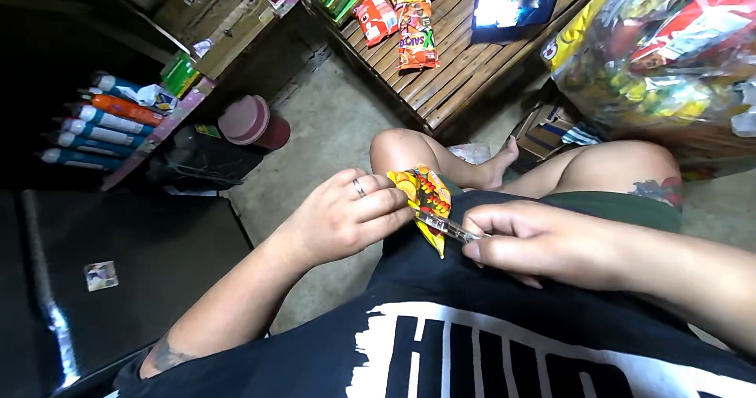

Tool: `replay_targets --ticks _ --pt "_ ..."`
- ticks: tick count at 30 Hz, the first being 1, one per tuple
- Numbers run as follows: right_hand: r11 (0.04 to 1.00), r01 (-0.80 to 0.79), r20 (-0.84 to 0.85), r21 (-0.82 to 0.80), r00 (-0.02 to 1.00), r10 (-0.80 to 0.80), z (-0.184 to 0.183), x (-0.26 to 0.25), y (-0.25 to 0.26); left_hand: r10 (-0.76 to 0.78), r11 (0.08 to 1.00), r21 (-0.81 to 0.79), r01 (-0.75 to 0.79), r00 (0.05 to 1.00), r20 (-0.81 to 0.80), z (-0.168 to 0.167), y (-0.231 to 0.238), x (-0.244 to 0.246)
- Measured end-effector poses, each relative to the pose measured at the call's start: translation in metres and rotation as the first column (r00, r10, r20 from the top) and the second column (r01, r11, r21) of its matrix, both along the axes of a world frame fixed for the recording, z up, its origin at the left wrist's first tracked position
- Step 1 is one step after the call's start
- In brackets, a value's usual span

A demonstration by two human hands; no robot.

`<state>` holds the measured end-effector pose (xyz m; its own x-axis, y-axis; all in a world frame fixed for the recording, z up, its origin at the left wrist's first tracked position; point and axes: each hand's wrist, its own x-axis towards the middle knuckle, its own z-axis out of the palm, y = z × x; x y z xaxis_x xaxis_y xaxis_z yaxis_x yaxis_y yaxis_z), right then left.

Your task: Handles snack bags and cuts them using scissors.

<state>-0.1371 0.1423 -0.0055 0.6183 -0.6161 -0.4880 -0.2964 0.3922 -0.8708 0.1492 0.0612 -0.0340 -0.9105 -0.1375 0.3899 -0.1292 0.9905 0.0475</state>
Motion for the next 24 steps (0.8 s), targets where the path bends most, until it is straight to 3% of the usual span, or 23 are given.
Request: replay_targets --ticks 15,24 --pt "0.997 -0.069 -0.088 0.031 0.994 0.071 0.01 -0.001 -0.003 -0.167 0.979 -0.081 0.185 0.967 0.193 0.017 -0.002 -0.016" --pt "0.996 -0.088 -0.071 -0.002 0.994 0.088 0.006 -0.001 -0.003 -0.172 0.966 -0.159 0.204 0.966 0.191 0.01 0.001 -0.021"
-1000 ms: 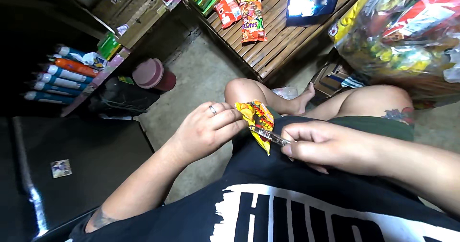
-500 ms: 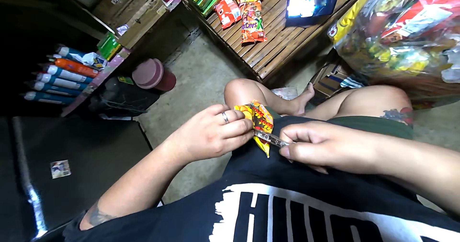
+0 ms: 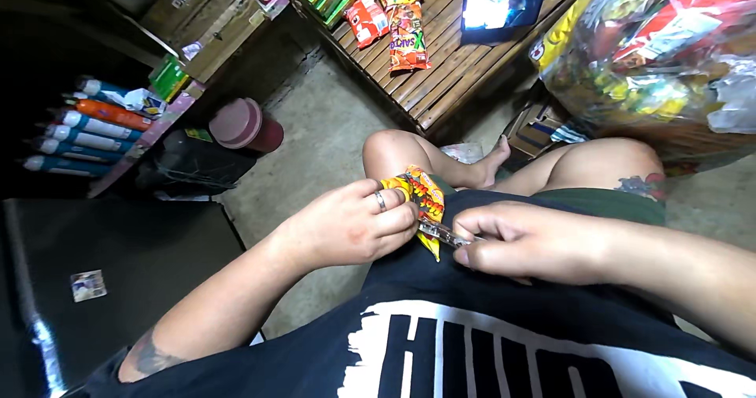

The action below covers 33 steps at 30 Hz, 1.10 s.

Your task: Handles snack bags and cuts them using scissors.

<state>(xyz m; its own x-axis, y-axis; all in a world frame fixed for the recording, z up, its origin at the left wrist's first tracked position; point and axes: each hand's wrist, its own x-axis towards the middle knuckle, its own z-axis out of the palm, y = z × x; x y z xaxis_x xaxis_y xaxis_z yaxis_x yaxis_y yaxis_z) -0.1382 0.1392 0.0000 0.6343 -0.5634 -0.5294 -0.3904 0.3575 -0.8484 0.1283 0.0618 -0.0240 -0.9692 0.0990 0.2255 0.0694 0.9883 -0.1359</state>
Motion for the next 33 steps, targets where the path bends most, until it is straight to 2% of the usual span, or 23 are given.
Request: replay_targets --ticks 7,14,19,26,33 --pt "0.999 0.03 0.036 0.011 0.999 -0.03 -0.002 0.0 0.001 0.047 0.997 -0.053 -0.052 0.994 -0.098 -0.013 0.003 0.001" --pt "0.993 0.111 0.102 -0.041 0.989 -0.106 -0.008 0.005 0.008 0.18 0.984 0.05 -0.173 0.954 -0.238 -0.025 0.0 0.007" --pt "0.98 0.155 0.104 -0.125 0.984 -0.142 -0.013 0.01 0.014 0.318 0.947 0.077 -0.311 0.884 -0.343 -0.033 0.0 0.009" --pt "0.964 0.209 0.11 -0.166 0.975 -0.192 -0.016 0.013 0.019 0.557 0.829 0.309 -0.466 0.734 -0.387 -0.035 0.004 0.014" --pt "0.966 0.192 0.084 -0.175 0.98 -0.18 -0.016 0.012 0.02 0.479 0.86 0.358 -0.363 0.815 -0.326 -0.032 0.009 0.018"
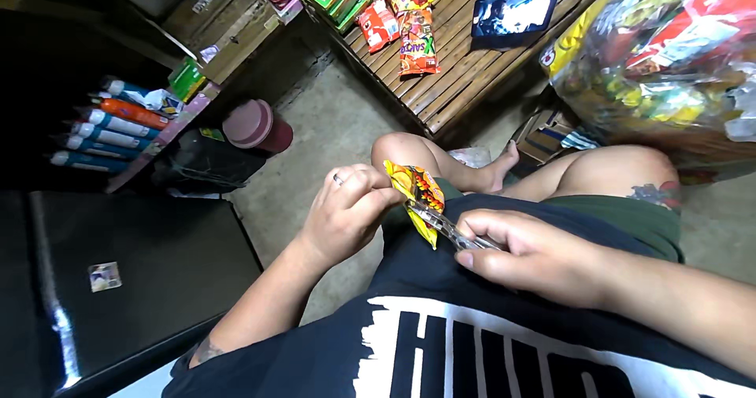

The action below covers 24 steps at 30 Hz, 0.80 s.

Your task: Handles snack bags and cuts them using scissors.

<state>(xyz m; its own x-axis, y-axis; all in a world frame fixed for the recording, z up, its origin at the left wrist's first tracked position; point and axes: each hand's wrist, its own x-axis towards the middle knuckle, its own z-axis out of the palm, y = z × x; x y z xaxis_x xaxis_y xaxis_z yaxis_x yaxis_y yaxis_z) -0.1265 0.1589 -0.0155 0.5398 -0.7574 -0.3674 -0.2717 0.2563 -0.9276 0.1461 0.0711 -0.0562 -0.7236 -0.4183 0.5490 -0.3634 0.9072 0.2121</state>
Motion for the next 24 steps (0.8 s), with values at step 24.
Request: replay_targets --ticks 24 --pt "0.995 -0.101 -0.141 -0.008 0.985 0.099 0.013 -0.001 -0.005 -0.243 0.848 -0.322 0.421 0.849 0.469 0.039 -0.011 -0.015"
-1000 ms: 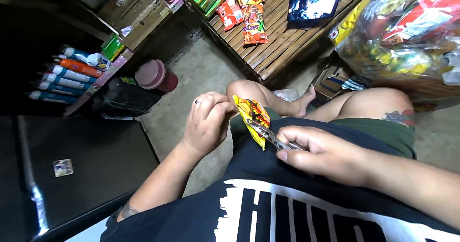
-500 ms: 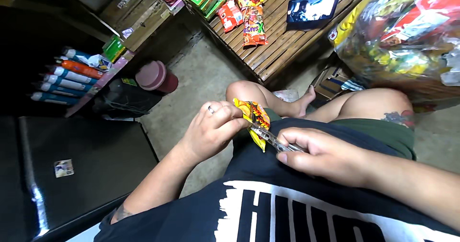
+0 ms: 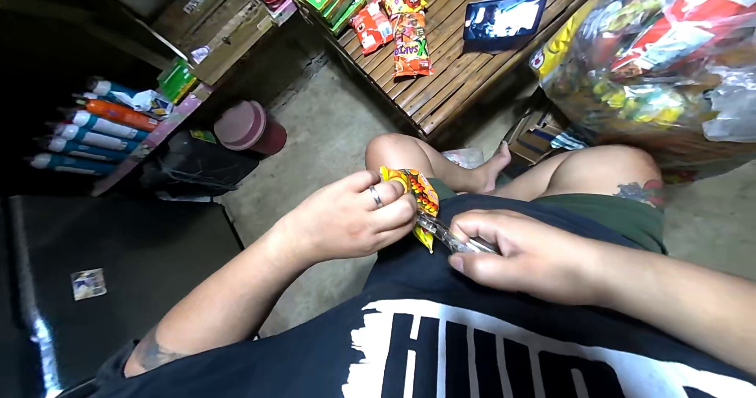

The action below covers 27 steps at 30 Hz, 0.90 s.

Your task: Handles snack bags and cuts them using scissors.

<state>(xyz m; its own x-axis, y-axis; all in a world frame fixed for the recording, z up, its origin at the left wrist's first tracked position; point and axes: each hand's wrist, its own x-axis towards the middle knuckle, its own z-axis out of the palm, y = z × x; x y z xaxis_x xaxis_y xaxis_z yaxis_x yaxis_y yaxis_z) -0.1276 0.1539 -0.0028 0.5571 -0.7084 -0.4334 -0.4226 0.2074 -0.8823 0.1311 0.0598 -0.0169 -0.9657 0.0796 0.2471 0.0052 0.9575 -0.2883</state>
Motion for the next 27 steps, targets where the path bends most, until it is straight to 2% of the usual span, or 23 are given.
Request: replay_targets --ticks 7,13,20,27 --pt "0.996 0.045 0.101 0.075 0.993 -0.052 -0.003 -0.002 0.0 0.029 0.999 0.027 -0.026 0.99 -0.141 -0.018 -0.003 -0.001" --pt "0.993 0.085 0.151 0.084 0.984 -0.097 -0.006 0.002 0.0 0.124 0.99 0.088 -0.106 0.965 -0.232 -0.028 -0.002 -0.001" --pt "0.988 0.141 0.149 0.068 0.978 -0.15 -0.008 0.015 0.003 0.282 0.959 0.119 -0.258 0.913 -0.295 -0.035 0.006 0.0" --pt "0.98 0.197 0.134 0.031 0.971 -0.2 -0.015 0.033 0.008 0.483 0.875 0.175 -0.45 0.816 -0.316 -0.04 0.02 -0.002"
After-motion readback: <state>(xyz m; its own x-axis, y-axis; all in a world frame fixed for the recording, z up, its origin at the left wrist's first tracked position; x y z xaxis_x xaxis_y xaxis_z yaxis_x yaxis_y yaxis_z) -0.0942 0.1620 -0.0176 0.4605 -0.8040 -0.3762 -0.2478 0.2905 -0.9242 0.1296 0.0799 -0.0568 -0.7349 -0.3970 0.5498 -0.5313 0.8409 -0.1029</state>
